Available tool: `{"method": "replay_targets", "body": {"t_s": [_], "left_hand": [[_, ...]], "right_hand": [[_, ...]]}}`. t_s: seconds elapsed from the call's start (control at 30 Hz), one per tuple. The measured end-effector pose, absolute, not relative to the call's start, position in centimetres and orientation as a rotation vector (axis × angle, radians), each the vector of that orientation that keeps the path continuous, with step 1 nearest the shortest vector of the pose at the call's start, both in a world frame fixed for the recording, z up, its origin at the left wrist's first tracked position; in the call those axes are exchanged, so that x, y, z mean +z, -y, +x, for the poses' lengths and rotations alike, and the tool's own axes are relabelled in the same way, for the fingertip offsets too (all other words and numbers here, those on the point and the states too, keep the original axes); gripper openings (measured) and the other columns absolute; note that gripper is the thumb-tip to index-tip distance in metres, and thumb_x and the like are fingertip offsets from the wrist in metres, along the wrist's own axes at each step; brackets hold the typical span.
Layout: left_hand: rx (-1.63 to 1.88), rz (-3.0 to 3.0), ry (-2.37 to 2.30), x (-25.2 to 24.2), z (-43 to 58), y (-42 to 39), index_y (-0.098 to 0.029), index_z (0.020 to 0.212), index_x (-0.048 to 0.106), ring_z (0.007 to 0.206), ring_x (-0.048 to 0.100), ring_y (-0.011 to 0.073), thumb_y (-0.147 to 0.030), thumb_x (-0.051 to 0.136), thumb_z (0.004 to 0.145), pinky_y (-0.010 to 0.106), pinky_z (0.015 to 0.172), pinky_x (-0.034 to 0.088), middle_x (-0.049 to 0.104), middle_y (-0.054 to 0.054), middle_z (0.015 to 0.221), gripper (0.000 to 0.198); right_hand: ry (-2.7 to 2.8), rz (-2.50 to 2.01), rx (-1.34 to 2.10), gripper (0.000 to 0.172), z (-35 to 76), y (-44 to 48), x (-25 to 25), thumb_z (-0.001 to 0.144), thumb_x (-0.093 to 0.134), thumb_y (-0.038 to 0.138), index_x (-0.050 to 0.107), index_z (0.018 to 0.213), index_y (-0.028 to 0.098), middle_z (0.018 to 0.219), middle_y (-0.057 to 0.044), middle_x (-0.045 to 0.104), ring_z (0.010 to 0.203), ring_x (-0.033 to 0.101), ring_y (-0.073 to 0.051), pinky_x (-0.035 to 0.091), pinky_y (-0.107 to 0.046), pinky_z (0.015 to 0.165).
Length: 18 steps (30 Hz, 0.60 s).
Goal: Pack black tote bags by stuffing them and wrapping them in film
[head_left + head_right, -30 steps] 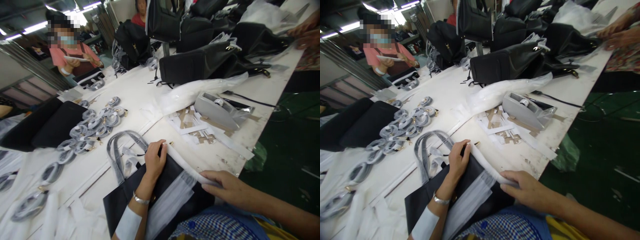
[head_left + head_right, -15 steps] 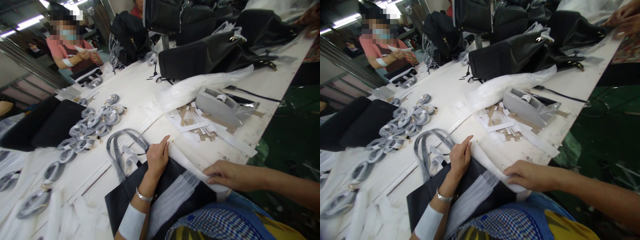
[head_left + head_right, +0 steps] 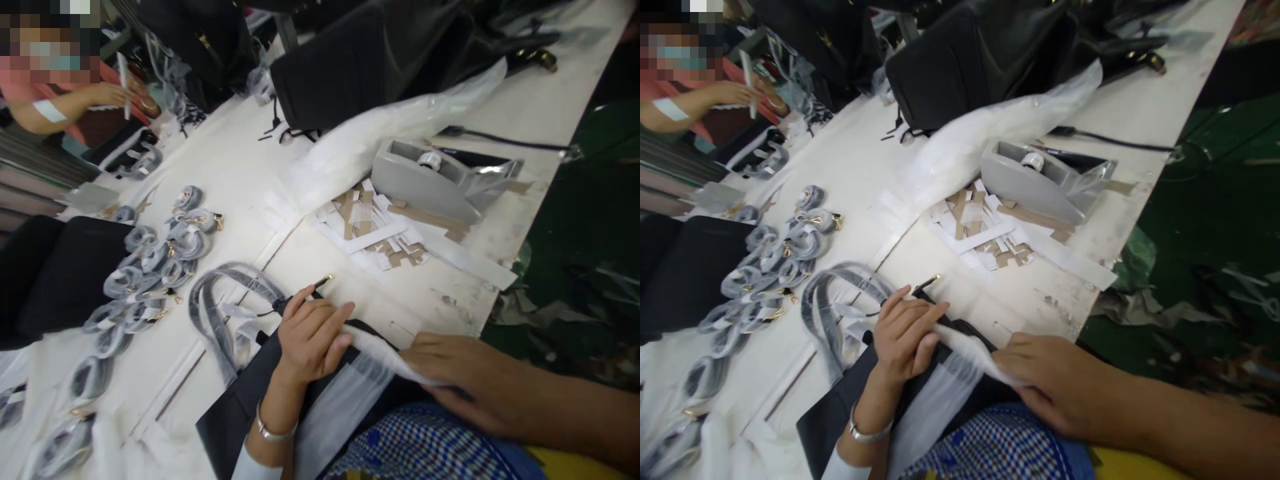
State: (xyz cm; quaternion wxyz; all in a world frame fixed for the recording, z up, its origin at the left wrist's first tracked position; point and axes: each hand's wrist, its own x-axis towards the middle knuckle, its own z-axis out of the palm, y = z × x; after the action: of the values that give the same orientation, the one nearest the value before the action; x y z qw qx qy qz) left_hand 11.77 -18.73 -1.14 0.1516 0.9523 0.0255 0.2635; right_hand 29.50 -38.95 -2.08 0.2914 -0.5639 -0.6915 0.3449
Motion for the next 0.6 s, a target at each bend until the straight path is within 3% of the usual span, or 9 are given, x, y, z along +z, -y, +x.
{"method": "replay_targets", "body": {"t_s": [0.1, 0.23, 0.43, 0.5, 0.6], "left_hand": [[0.704, 2.782, -0.090, 0.7, 11.0, 19.8, -0.011, 0.105, 0.070, 0.065, 0.059, 0.0137, -0.043, 0.032, 0.103, 0.036, 0.087, 0.048, 0.064, 0.002, 0.065, 0.049], [0.501, 2.766, -0.132, 2.2, 10.6, 20.7, -0.009, 0.100, 0.070, 0.064, 0.058, 0.0137, -0.048, 0.031, 0.103, 0.035, 0.083, 0.047, 0.064, 0.003, 0.065, 0.055], [0.093, 2.831, -0.153, 4.5, 11.3, 20.4, -0.010, 0.099, 0.069, 0.063, 0.057, 0.0145, -0.026, 0.059, 0.094, 0.032, 0.078, 0.045, 0.065, 0.001, 0.067, 0.020], [-0.059, 2.854, -0.122, 5.4, 11.6, 20.0, -0.010, 0.104, 0.069, 0.066, 0.058, 0.0161, -0.028, 0.063, 0.092, 0.032, 0.076, 0.044, 0.065, 0.002, 0.069, 0.022], [-0.122, 2.884, -0.076, 5.3, 11.9, 19.5, -0.011, 0.108, 0.068, 0.069, 0.060, 0.0194, -0.038, 0.053, 0.096, 0.036, 0.079, 0.045, 0.066, 0.003, 0.070, 0.032]], "right_hand": [[1.921, -1.404, 0.727, 0.038, 29.6, 39.2, -1.9, 0.094, 0.045, 0.014, 0.063, 0.126, 0.021, 0.107, -0.009, 0.073, 0.092, 0.067, -0.020, 0.056, -0.032, 0.082], [1.957, -1.346, 0.649, 0.040, 30.4, 39.0, -2.3, 0.096, 0.042, 0.015, 0.060, 0.132, 0.022, 0.107, -0.006, 0.074, 0.090, 0.068, -0.019, 0.057, -0.029, 0.079], [1.994, -1.233, 0.729, 0.040, 30.9, 38.1, -3.3, 0.100, 0.033, 0.016, 0.062, 0.128, 0.015, 0.114, -0.009, 0.072, 0.088, 0.066, -0.017, 0.056, -0.027, 0.079], [1.956, -1.240, 0.738, 0.041, 30.9, 38.3, -3.5, 0.100, 0.032, 0.016, 0.063, 0.127, 0.017, 0.111, -0.008, 0.072, 0.090, 0.066, -0.017, 0.056, -0.029, 0.081], [1.872, -1.357, 0.745, 0.037, 30.9, 38.9, -4.2, 0.098, 0.039, 0.019, 0.063, 0.126, 0.021, 0.105, -0.006, 0.073, 0.091, 0.066, -0.020, 0.056, -0.034, 0.079]]}}
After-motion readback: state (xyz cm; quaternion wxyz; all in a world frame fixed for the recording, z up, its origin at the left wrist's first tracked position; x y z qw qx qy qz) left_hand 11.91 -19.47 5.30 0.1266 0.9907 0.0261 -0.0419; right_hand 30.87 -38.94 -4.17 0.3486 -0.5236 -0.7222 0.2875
